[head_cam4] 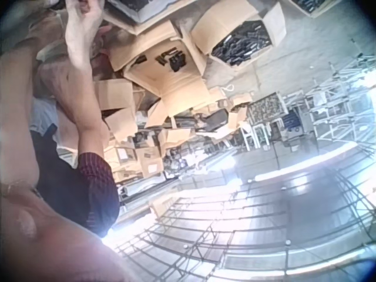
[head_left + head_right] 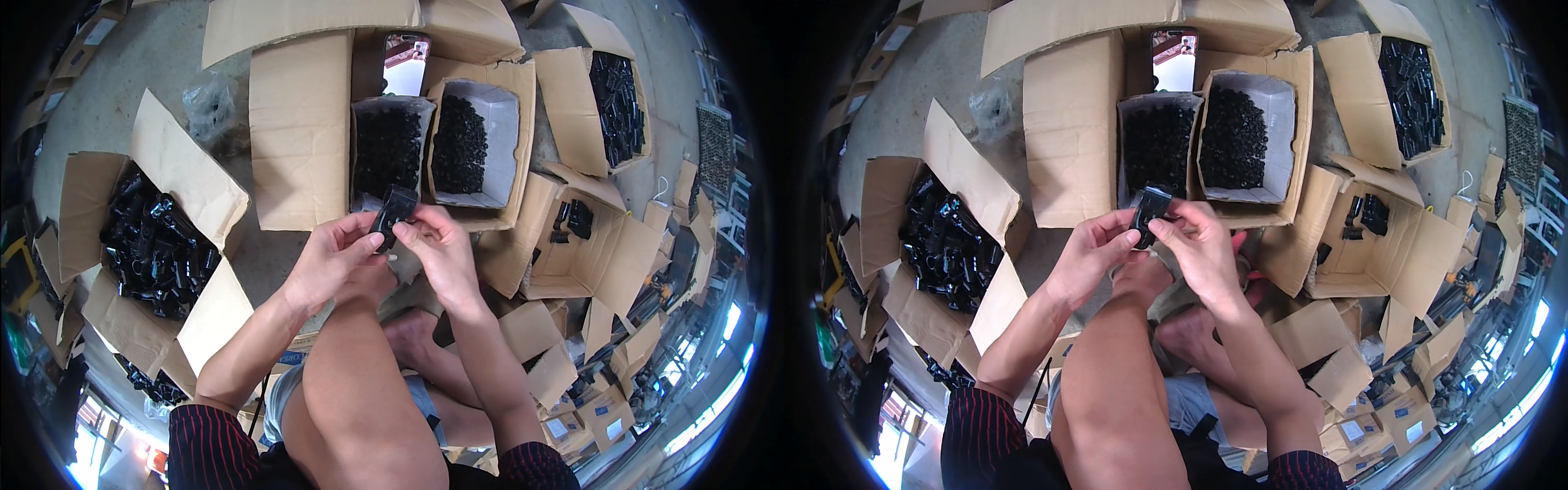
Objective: The person assembles black plastic components by hand while sitting on the floor. They take individual pieces from various cardboard boxes, fit them together, and then place the completed assemblies into a separate box.
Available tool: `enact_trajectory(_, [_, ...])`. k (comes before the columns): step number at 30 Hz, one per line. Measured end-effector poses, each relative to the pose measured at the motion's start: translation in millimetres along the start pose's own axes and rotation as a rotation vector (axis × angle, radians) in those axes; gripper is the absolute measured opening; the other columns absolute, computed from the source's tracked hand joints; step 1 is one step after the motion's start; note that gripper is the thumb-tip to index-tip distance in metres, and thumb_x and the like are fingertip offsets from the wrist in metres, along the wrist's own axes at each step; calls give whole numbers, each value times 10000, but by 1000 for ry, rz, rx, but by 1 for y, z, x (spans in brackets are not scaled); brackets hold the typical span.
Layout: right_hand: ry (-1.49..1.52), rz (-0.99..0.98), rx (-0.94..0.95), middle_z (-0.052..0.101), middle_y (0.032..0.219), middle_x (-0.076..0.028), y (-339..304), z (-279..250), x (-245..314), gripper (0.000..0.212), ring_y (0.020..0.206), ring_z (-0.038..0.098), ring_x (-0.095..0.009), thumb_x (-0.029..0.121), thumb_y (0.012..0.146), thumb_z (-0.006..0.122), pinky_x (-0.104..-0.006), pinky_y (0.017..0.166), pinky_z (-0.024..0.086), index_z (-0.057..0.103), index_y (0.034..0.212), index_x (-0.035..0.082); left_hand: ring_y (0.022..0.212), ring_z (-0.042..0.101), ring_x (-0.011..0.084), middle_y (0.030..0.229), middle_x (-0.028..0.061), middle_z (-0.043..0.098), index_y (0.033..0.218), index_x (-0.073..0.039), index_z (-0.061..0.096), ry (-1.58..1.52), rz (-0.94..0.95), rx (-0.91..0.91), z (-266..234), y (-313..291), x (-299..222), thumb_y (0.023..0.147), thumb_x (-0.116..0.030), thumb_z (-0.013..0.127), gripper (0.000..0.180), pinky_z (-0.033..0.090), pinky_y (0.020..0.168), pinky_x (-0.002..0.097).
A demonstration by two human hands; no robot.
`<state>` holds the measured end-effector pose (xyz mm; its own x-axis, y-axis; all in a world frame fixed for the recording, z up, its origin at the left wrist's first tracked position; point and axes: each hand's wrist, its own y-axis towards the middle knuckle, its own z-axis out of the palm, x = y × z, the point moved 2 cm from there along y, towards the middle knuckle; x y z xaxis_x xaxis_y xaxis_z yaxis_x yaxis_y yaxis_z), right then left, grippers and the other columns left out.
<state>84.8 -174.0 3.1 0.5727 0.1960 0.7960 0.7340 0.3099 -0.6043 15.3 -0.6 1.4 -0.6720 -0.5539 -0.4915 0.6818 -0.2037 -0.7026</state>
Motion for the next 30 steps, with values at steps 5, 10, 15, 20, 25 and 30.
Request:
enact_trajectory(5, [-251,-92,-295,705,868,-29,59,-53,5,217,744,631,-121,133,929,727,-274,723,518,728,1100,-1,1000,615,93,1126,10,653,1274,-68,586,-127,41,-86,3,-3,-4,987,-122,669,304,536,865,279])
enact_trajectory(10, [-727,-371,-352,725,990,-173,126,-69,-16,181,870,709,-330,71,891,699,-403,789,554,732,1068,52,970,612,92,1069,-13,653,1212,-110,602,-151,22,-106,0,-4,-2,965,-111,695,264,506,825,273])
enact_trajectory(15, [-1104,-421,-318,681,984,-183,140,-56,-14,130,946,661,-413,32,879,670,-477,801,523,679,1008,40,963,602,85,1058,-20,655,1201,-134,603,-155,-2,-149,-2,-8,-3,951,-111,714,274,481,821,264])
enact_trajectory(20, [-1058,-498,-281,660,997,-187,137,-60,-13,143,978,631,-428,13,869,661,-497,812,503,639,1010,31,975,577,68,1084,-23,636,1196,-130,592,-200,22,-136,-4,-4,0,943,-140,737,292,470,824,252])
enact_trajectory(25, [-629,-424,-334,725,980,-135,124,-64,-20,130,908,693,-228,27,899,714,-343,831,544,645,1003,-8,963,578,63,1062,-44,645,1164,-158,595,-201,31,-145,5,-5,-7,952,-112,720,250,466,841,261])
enact_trajectory(30, [-23,-232,-210,735,987,-65,70,-48,-5,118,853,647,-76,37,916,742,-225,794,517,670,1000,-7,960,579,64,1071,-45,640,1196,-157,584,-204,96,-152,0,-2,2,950,-103,721,287,471,845,265])
